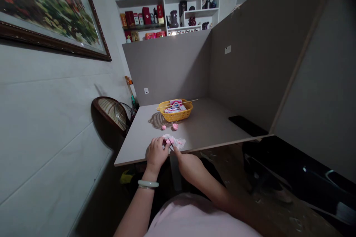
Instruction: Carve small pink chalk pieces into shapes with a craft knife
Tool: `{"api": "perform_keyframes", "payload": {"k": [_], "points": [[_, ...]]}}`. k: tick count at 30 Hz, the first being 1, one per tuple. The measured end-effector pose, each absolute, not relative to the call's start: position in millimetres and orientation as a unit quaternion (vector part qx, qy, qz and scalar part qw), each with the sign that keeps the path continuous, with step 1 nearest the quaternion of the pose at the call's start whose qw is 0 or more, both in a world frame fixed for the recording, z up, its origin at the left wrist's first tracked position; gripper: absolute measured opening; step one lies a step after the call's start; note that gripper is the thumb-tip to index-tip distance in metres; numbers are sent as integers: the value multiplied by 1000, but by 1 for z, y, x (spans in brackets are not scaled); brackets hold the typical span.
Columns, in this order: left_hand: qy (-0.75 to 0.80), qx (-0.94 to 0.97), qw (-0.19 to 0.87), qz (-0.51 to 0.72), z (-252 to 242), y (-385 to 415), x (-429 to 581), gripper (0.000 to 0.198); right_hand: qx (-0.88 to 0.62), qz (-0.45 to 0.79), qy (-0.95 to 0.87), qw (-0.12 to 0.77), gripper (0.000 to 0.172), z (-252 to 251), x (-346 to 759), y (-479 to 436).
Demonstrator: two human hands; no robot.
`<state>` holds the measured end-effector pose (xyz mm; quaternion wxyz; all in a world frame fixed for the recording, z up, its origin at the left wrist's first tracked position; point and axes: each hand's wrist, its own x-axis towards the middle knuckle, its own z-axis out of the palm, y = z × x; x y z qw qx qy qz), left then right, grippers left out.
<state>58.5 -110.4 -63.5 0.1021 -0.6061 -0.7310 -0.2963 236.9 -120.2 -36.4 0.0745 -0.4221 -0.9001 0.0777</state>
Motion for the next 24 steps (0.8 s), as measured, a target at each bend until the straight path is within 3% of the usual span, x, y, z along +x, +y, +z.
{"api": "perform_keyframes", "payload": {"k": [24], "points": [[-736, -601, 95, -298, -59, -109, 58, 10, -434, 72, -897, 49, 35, -24, 224, -109]]}}
